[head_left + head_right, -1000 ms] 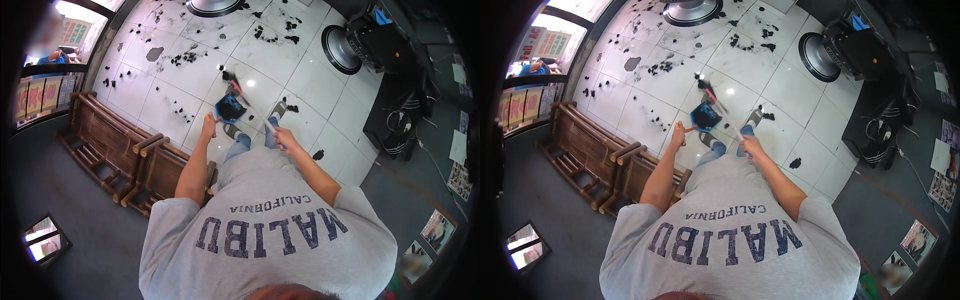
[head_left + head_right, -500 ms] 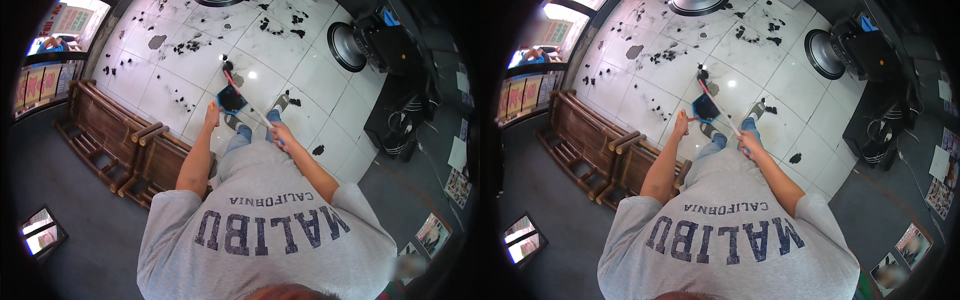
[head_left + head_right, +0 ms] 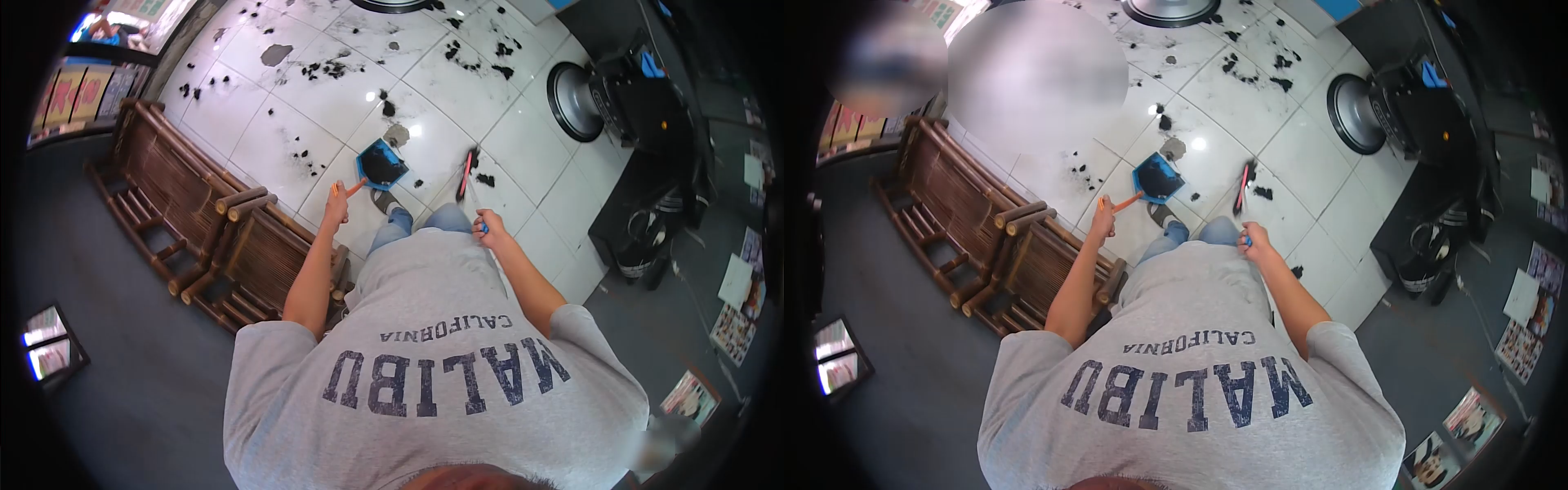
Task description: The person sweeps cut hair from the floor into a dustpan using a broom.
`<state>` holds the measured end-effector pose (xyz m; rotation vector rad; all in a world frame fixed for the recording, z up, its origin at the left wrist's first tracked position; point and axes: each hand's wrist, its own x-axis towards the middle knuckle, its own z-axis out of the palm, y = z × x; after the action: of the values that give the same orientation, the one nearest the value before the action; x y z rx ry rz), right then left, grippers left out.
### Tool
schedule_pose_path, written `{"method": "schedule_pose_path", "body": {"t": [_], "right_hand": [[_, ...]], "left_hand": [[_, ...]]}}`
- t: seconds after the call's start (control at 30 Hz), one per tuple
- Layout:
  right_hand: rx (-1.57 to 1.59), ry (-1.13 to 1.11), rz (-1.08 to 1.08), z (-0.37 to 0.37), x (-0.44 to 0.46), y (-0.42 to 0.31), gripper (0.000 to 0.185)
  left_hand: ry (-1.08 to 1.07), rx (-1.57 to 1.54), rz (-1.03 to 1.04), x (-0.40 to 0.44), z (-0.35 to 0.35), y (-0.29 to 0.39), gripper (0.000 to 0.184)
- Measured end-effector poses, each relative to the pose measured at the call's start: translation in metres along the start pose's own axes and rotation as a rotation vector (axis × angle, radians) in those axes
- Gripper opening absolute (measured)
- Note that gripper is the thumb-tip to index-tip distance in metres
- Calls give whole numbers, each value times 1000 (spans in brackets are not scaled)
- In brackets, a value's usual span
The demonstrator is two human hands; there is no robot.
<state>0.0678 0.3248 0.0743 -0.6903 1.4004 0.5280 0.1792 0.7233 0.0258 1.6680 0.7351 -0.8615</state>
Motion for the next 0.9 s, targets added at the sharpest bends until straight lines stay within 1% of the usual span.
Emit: {"method": "schedule_pose_path", "body": {"t": [0.07,0.13,0.2,0.27,0.33,0.37,0.43,0.47,0.57,0.67,0.73,0.77,0.8,0.9], "right_hand": [[64,-49,15,28,28,4,23],[143,-119,39,73,40,1,26],[190,-225,16,119,57,-3,24],[269,-233,41,168,55,-14,14],[299,-256,26,205,59,-29,13],[319,-262,19,215,58,-32,13],[350,-434,104,222,43,-46,19],[366,-402,153,222,48,-54,25],[353,-488,204,204,46,-67,28],[67,-445,135,170,34,-69,28],[-374,-286,-60,148,12,-65,10],[-561,-248,-183,144,-18,-64,12],[-748,-210,-307,142,-48,-66,27],[-992,-214,-219,130,-75,-102,53]], "left_hand": [[24,-82,-11,-3,-9,-7,55],[62,-149,-25,-9,-18,-17,54],[113,-195,-36,-16,-23,-23,54],[143,-245,-61,-27,-28,-27,55],[165,-279,-62,-37,-33,-33,56],[178,-290,-56,-40,-35,-40,56],[203,-304,-64,-41,-39,-52,57],[217,-311,-79,-40,-41,-57,57],[248,-341,-71,-45,-45,-61,57],[298,-376,-58,-44,-46,-75,56],[336,-399,-82,-50,-44,-81,56],[354,-410,-103,-57,-42,-78,55],[374,-423,-125,-63,-40,-75,55],[440,-507,-152,-60,-32,-97,57]]}}
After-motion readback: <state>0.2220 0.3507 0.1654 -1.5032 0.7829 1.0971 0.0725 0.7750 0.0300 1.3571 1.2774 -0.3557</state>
